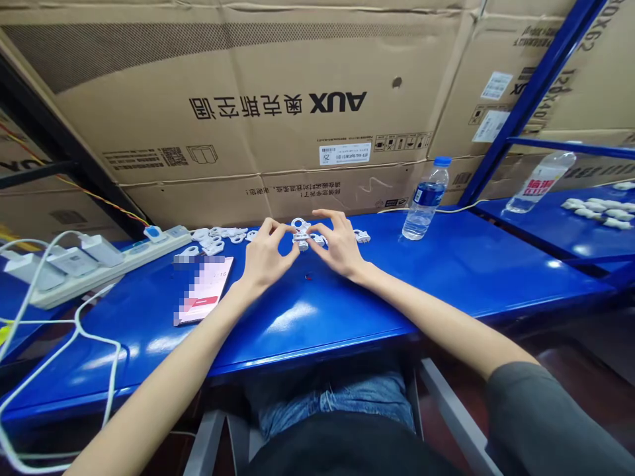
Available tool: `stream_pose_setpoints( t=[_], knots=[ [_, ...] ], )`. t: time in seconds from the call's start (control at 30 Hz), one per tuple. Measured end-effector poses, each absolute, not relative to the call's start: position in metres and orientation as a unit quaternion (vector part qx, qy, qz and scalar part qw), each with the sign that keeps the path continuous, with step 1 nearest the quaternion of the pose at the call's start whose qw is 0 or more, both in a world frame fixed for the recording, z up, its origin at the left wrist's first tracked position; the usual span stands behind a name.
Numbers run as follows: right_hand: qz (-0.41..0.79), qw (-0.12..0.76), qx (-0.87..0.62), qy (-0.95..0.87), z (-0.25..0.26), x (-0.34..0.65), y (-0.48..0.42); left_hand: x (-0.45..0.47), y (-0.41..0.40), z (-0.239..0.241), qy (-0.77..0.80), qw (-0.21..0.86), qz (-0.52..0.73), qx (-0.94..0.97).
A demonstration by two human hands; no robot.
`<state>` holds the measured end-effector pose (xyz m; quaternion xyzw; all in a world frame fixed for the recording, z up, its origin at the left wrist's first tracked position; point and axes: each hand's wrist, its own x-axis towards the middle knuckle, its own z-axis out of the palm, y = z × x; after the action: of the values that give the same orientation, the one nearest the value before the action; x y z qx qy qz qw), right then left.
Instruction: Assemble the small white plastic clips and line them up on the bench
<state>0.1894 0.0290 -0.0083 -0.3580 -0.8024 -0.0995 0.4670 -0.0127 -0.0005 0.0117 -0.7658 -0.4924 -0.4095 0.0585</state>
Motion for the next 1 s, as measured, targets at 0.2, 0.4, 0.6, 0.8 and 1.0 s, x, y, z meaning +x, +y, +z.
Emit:
stream_pose_setpoints(
  t=[0.2, 0.4, 0.6, 0.8, 1.0],
  knots=[
    [-0.084, 0.451, -0.355, -0.814, -0.012, 0.189, 0.031, -0.021, 0.006, 0.013, -0.489, 0.081, -0.38, -0.781],
    [-0.08, 0.417, -0.372, -0.825, -0.01, 0.189, 0.03, -0.035, 0.014, 0.014, -0.571, 0.095, -0.274, -0.768],
    [-0.082, 0.394, -0.383, -0.832, -0.01, 0.189, 0.028, -0.04, 0.018, 0.011, -0.636, 0.061, -0.186, -0.747],
    [-0.083, 0.386, -0.385, -0.834, -0.01, 0.189, 0.028, -0.038, 0.02, 0.007, -0.664, 0.032, -0.172, -0.727],
    [-0.089, 0.388, -0.383, -0.834, -0.011, 0.189, 0.028, -0.042, 0.021, 0.006, -0.662, 0.039, -0.176, -0.727]
  ],
)
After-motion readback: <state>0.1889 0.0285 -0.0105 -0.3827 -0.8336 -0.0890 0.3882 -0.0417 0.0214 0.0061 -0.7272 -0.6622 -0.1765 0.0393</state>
